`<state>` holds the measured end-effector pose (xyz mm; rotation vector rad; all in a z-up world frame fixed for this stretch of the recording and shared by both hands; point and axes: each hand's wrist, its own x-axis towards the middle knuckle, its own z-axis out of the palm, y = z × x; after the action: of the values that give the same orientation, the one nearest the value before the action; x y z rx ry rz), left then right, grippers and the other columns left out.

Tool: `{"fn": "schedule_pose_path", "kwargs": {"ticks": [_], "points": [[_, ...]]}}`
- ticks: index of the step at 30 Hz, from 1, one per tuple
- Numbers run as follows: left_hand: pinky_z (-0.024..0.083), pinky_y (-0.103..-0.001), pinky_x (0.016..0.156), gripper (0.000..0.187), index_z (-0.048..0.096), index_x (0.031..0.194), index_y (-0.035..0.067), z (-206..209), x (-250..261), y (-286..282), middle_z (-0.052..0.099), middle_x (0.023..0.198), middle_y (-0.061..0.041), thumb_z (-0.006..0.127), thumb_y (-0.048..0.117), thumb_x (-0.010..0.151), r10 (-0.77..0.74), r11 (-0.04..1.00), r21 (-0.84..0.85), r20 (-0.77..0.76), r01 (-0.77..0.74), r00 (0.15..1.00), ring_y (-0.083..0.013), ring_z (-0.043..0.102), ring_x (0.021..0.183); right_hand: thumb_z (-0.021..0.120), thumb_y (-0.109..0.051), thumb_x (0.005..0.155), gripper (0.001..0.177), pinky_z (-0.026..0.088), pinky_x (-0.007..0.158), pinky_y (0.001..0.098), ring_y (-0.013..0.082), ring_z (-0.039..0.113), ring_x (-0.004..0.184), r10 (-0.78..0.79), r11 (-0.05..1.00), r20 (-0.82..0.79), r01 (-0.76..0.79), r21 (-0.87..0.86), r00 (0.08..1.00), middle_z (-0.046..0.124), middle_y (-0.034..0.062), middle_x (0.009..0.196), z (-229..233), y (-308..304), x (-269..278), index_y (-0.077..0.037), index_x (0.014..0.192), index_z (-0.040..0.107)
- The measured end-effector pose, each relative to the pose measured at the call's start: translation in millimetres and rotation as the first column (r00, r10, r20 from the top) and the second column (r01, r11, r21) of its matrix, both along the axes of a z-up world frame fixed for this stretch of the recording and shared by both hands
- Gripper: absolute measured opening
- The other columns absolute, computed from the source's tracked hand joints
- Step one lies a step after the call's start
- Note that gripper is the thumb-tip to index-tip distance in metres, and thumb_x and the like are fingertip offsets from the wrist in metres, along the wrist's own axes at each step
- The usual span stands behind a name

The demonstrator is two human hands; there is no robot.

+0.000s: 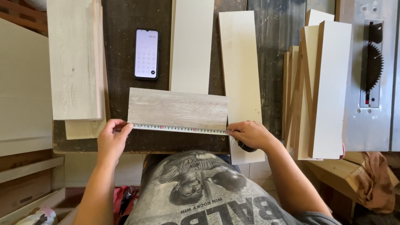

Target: Measuring wooden boards with a tape measure, performing calculations on a smartphone, and sorting the boards on a workbench.

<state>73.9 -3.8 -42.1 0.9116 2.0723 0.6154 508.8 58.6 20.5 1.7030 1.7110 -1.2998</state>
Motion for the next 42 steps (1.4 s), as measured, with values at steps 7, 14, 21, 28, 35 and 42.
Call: {"fn": "schedule_pose_path", "kwargs": {"ticks": [7, 14, 21, 28, 35, 42], "points": [[0.056, -0.038, 0.082, 0.030, 0.075, 0.115, 0.012, -8.5, 5.9, 0.2, 0.076, 0.105, -0.012, 0.081, 0.030, 0.092, 0.013, 1.000, 0.014, -0.040, -0.013, 0.999, -0.0256, 0.075, 0.088, 0.057, -0.044, 0.097, 0.030, 0.049, 0.112, 0.0455, 0.0336, 0.071, 0.120, 0.022, 0.997, -0.040, -0.025, -0.074, 0.999, 0.084, -0.0009, 0.105, -2.6, 10.6, 2.5, -0.040, 0.117, 0.080], [0.056, -0.036, 0.081, 0.027, 0.077, 0.111, 0.015, -13.5, 5.0, 2.0, 0.076, 0.101, -0.009, 0.083, 0.030, 0.089, 0.034, 0.999, 0.005, -0.052, -0.034, 0.998, -0.0239, 0.075, 0.087, 0.060, -0.039, 0.097, 0.024, 0.050, 0.108, 0.0426, 0.0267, 0.075, 0.108, -0.009, 0.989, -0.162, -0.014, -0.144, 0.987, 0.083, -0.0020, 0.088, -15.1, 20.1, 10.2, -0.028, 0.107, 0.080], [0.056, -0.035, 0.071, 0.025, 0.079, 0.109, 0.018, -23.3, -1.6, 2.2, 0.075, 0.087, -0.007, 0.084, 0.032, 0.089, 0.028, 1.000, 0.010, -0.099, -0.027, 0.995, -0.0206, 0.071, 0.077, 0.059, -0.041, 0.099, 0.025, 0.050, 0.110, 0.0430, 0.0294, 0.074, 0.113, 0.043, 0.987, -0.140, -0.064, -0.147, 0.989, 0.084, -0.0029, 0.096, -10.8, 22.9, 8.7, -0.029, 0.106, 0.080], [0.048, -0.028, 0.075, 0.033, 0.064, 0.118, 0.004, 31.8, 33.1, 0.5, 0.065, 0.096, -0.010, 0.087, 0.020, 0.101, 0.154, 0.906, 0.403, -0.040, -0.125, 0.987, -0.0144, 0.059, 0.083, 0.059, -0.045, 0.098, 0.031, 0.052, 0.109, 0.0467, 0.0337, 0.072, 0.119, 0.009, 0.997, -0.111, -0.017, -0.076, 0.994, 0.084, 0.0006, 0.108, 11.3, 1.7, -3.2, -0.032, 0.116, 0.081], [0.057, -0.033, 0.082, 0.069, 0.075, 0.127, 0.013, 75.3, 118.5, 2.4, 0.082, 0.101, -0.010, 0.075, 0.063, 0.081, -0.543, 0.838, 0.283, 0.532, 0.467, 0.650, -0.0140, 0.071, 0.092, 0.057, -0.047, 0.099, 0.029, 0.058, 0.095, 0.0512, 0.0330, 0.073, 0.110, 0.188, 0.979, -0.334, -0.146, 0.145, 0.924, 0.081, -0.0031, 0.113, 19.7, -15.9, -61.6, -0.032, 0.117, 0.075], [0.062, -0.038, 0.082, 0.079, 0.087, 0.109, 0.007, 50.2, 84.0, 3.9, 0.086, 0.094, -0.016, 0.039, 0.069, 0.100, -0.422, 0.906, 0.286, 0.542, 0.312, 0.727, -0.0239, 0.076, 0.085, 0.061, -0.044, 0.097, 0.034, 0.057, 0.099, 0.0515, 0.0352, 0.072, 0.114, 0.181, 0.983, -0.337, -0.166, 0.073, 0.924, 0.081, 0.0040, 0.115, 14.2, -11.9, -49.7, -0.025, 0.121, 0.075]]}}
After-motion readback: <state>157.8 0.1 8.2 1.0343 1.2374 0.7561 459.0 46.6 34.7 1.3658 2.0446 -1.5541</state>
